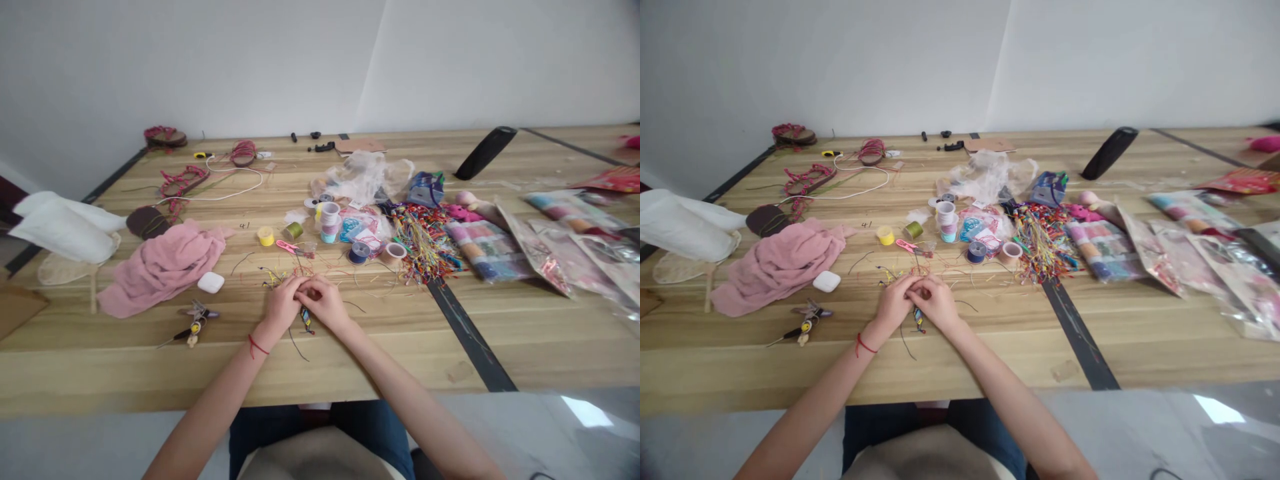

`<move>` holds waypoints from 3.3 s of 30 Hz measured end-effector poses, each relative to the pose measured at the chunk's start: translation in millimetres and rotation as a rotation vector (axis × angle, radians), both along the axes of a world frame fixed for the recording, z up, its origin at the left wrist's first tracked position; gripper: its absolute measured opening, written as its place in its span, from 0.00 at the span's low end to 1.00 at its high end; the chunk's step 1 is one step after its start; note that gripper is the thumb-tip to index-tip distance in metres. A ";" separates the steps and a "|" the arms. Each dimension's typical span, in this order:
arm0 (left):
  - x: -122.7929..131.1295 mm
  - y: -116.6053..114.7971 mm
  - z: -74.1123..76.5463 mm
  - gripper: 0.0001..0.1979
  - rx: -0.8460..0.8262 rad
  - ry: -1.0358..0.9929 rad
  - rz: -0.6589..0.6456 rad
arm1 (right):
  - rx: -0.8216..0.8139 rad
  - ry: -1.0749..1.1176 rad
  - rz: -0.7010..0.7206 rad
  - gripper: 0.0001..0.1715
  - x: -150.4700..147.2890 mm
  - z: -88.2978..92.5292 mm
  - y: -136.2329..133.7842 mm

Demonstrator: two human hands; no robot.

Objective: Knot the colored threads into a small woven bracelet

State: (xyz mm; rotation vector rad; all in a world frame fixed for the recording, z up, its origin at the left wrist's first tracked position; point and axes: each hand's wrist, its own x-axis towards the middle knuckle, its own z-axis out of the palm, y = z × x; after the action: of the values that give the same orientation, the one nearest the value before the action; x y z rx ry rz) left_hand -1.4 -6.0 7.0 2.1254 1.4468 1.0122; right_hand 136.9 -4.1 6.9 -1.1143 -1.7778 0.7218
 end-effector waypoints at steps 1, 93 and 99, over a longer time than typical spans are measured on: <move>0.2 -0.2 0.1 0.25 -0.004 0.011 0.002 | 0.002 -0.005 0.002 0.04 -0.2 -0.5 0.4; -1.6 -1.5 3.6 0.13 0.176 0.070 -0.080 | -0.186 0.445 0.117 0.25 11.6 -4.8 10.0; -2.4 -2.2 3.5 0.15 0.132 0.058 -0.071 | -0.094 0.262 0.154 0.19 11.4 -0.9 4.9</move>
State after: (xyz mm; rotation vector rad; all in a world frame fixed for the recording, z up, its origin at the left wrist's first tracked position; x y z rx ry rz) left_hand -3.8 -8.2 10.5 2.3007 1.3541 1.0540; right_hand 148.3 0.8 6.0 -0.9027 -1.6308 1.0055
